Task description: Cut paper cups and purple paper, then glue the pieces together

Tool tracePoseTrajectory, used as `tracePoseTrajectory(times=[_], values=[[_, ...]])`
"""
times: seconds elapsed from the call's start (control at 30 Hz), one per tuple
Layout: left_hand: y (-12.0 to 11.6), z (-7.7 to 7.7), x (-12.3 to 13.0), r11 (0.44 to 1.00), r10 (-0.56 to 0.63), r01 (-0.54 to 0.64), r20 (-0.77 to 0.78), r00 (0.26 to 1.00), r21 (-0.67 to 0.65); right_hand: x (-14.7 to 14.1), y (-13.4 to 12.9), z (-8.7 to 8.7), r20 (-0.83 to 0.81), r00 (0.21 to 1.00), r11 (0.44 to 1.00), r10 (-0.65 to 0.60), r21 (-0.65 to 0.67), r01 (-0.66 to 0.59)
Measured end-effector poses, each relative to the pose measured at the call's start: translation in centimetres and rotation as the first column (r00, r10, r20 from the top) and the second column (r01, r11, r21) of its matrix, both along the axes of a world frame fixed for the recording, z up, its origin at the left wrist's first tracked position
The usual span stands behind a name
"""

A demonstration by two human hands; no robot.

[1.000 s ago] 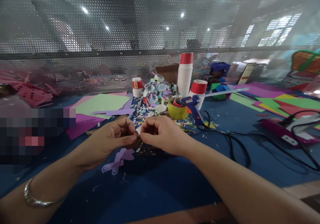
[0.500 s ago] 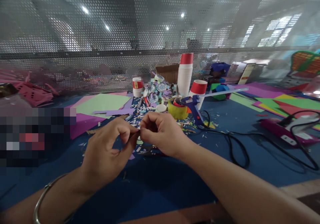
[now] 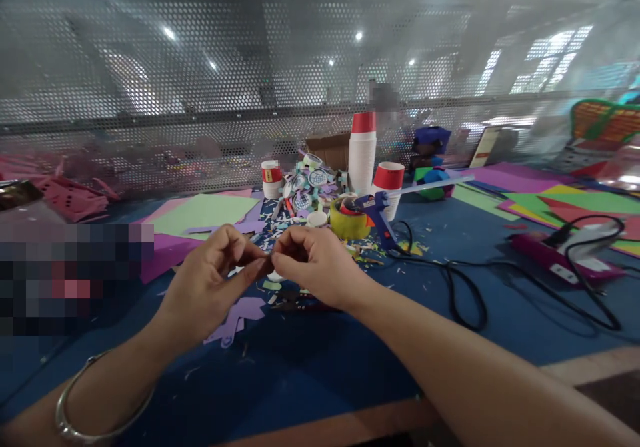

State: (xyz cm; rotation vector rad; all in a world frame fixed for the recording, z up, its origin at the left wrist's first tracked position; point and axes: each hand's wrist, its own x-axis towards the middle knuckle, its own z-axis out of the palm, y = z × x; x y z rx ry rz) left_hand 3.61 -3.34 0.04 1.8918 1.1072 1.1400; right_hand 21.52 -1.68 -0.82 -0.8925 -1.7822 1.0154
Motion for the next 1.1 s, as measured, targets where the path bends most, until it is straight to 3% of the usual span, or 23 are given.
tracePoseTrajectory(times=[0.1, 0.2, 0.33, 0.43, 0.53, 0.63, 0.7, 0.77, 0.83, 0.97, 1.1], values=[[0.5, 0.1, -0.4, 0.997, -0.038, 0.038, 0.005, 0.999, -0.06, 0.0, 0.0, 0.0, 0.017, 0.999, 0.999, 0.042, -0.027, -0.042], [0.5, 0.3, -0.8, 0.999, -0.045, 0.042, -0.096, 0.994, -0.033, -0.1, -0.1, 0.0, 0.055, 0.998, 0.999, 0.042, -0.032, -0.04], [0.0, 0.5, -1.0, 0.992, 0.005, 0.038, -0.337, 0.942, 0.121, -0.2, -0.2, -0.4, 0.12, 0.992, 1.0, 0.024, -0.022, -0.021], [-0.3, 0.6, -1.2, 0.953, 0.031, 0.12, -0.485, 0.874, 0.277, -0.2, -0.1, -0.9, 0.176, 0.984, 1.0, 0.012, 0.014, -0.015], [-0.2, 0.5, -1.3, 0.941, -0.001, 0.179, -0.526, 0.85, 0.287, -0.2, -0.1, -1.1, 0.25, 0.968, 0.999, -0.006, 0.052, -0.007], [0.1, 0.3, -1.1, 0.989, -0.061, 0.108, -0.387, 0.92, 0.1, -0.3, -0.3, -0.9, 0.254, 0.967, 0.999, 0.008, 0.045, -0.021], [0.4, 0.2, -0.7, 0.987, -0.132, 0.12, -0.11, 0.985, -0.111, -0.4, -0.4, -0.6, 0.187, 0.982, 0.999, 0.016, 0.036, -0.023], [0.7, 0.0, -0.4, 0.936, -0.151, 0.212, 0.222, 0.963, -0.282, -0.5, -0.5, -0.4, 0.093, 0.996, 0.999, 0.004, 0.039, -0.008], [1.1, -0.1, -0.4, 0.883, -0.089, 0.274, 0.437, 0.895, -0.381, -0.5, -0.5, -0.3, 0.018, 0.999, 0.997, -0.032, 0.063, 0.031], [1.7, -0.2, -1.1, 0.87, 0.006, 0.267, 0.55, 0.835, -0.415, -0.2, -0.2, -0.1, -0.039, 0.992, 0.988, -0.12, 0.096, 0.124], [1.9, -0.3, -1.4, 0.887, -0.035, 0.244, 0.47, 0.882, -0.392, 0.8, 0.8, -0.3, 0.103, 0.966, 0.96, -0.237, 0.175, 0.217]])
